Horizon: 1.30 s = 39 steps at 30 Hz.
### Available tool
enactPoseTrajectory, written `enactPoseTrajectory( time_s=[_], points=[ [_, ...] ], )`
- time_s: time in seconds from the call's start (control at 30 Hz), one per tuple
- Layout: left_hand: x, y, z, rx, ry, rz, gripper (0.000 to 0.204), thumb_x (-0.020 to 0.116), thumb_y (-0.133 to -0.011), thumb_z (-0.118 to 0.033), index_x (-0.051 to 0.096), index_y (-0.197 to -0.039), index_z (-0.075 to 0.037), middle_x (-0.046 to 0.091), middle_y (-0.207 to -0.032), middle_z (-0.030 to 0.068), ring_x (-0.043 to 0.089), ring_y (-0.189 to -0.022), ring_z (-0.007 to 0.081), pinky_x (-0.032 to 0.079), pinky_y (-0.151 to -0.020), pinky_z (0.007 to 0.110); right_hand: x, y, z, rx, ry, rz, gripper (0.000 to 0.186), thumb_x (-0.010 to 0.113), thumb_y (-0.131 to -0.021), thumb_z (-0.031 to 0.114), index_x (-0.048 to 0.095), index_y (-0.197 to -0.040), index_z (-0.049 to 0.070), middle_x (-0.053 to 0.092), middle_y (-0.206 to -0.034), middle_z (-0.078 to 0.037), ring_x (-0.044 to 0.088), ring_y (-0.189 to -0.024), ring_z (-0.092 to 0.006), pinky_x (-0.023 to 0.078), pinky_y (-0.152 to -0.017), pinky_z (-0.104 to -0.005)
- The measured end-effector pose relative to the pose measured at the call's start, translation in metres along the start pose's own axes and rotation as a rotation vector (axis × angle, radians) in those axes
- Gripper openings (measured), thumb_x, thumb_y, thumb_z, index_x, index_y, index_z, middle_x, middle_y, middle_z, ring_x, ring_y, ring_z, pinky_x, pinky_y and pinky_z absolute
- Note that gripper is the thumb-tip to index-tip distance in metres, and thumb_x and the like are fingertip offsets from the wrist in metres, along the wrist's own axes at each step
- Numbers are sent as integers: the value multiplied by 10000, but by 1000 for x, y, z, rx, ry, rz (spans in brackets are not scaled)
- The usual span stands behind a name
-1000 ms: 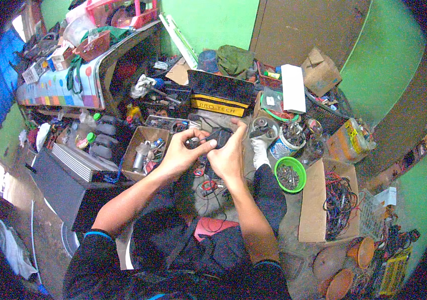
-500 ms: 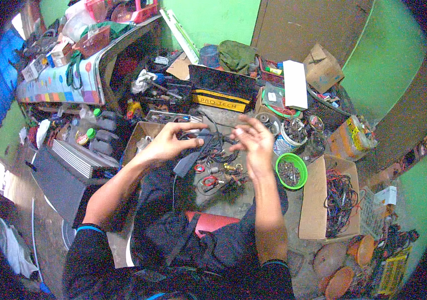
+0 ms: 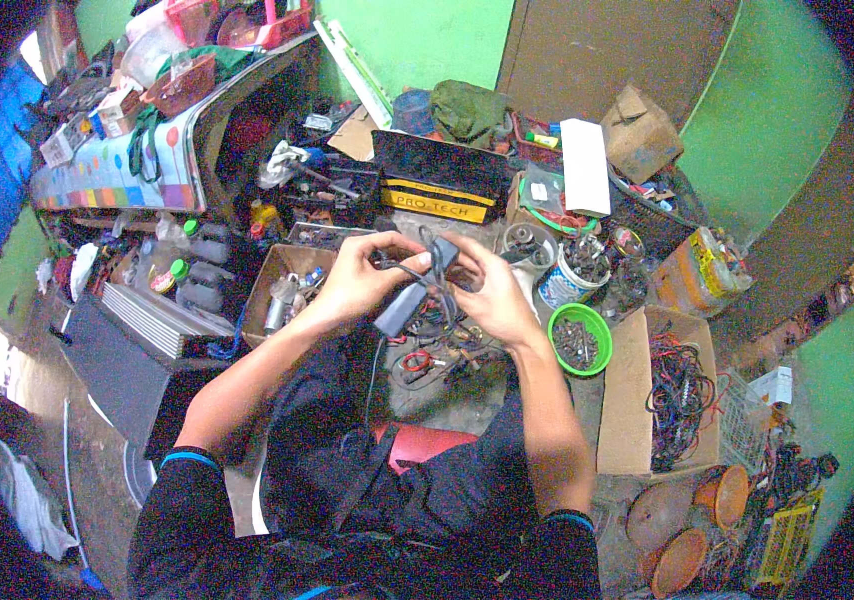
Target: The person sits on the floor in a cluttered workshop and handles various electronic components. They connect wires to a black power adapter, test connections, and manipulate small circuit parts and connectors with their hands.
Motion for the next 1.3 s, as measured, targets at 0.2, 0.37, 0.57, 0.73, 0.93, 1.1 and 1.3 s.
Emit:
enactPoseTrajectory(
  time_s=[0.2, 0.37, 0.57, 0.73, 0.93, 1.1, 1.3],
  points=[
    [-8, -18, 4, 62, -275, -48, 204, 724, -811, -214, 674, -767, -21, 609, -675, 7, 556, -660, 77, 443, -592, 249, -17, 5, -29, 8, -160, -397, 482, 697, -819, 150, 476, -1233, 38, 588, -1056, -83, 612, -843, -125, 542, -592, -248],
    [-84, -6, 11, -364, 234, -91, 108, 613, -889, -187, 633, -841, -93, 535, -633, -41, 456, -506, 47, 329, -422, 217, -176, 54, -53, -83, -220, -1199, 326, 623, -838, 286, 525, -1069, 77, 582, -1024, -83, 608, -870, -214, 534, -683, -438],
    [-168, 17, 51, -543, 392, -53, 86, 513, -930, -174, 537, -1009, -153, 349, -587, -89, 289, -400, 29, 228, -349, 194, -332, 194, -20, -475, 21, -2167, 558, 637, -839, 345, 444, -1249, 20, 526, -1202, -178, 561, -1013, -302, 496, -803, -432],
    [-135, 6, 31, -505, 437, -71, 112, 503, -936, -151, 555, -1033, -130, 349, -563, -87, 276, -403, 24, 207, -355, 185, -320, 191, 51, -604, 954, -1456, 491, 693, -741, 85, 531, -1195, -4, 590, -1155, -146, 540, -1073, -263, 404, -962, -409],
    [-67, -8, -10, -478, 428, 124, 180, 517, -932, -178, 568, -1102, -151, 348, -570, -84, 260, -414, 20, 198, -351, 177, -110, 46, 64, -259, 464, -201, 850, 742, -658, 226, 351, -1389, 37, 499, -1316, -145, 519, -1132, -215, 348, -1014, -352],
    [-30, -16, -19, -485, 433, 209, 103, 535, -914, -165, 593, -1000, -163, 345, -559, -81, 283, -417, 28, 210, -350, 186, 9, 31, 47, 103, -306, 464, 988, 753, -618, 192, 221, -1427, -5, 467, -1329, -207, 624, -733, -181, 519, -681, -288],
    [-25, -19, -6, -484, 338, 233, 91, 534, -901, -130, 587, -975, -120, 377, -575, -73, 314, -442, 32, 206, -359, 198, 41, 49, 30, 82, -639, 585, 956, 705, -591, 41, 238, -1424, 16, 517, -1199, -301, 587, -591, -186, 519, -563, -288]
  ],
)
Point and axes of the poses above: each hand's wrist, its own y-axis away from the middle knuckle, its own x-axis out of the palm, z = x × y, the point moved 6 cm from there along -y, towards the middle knuckle
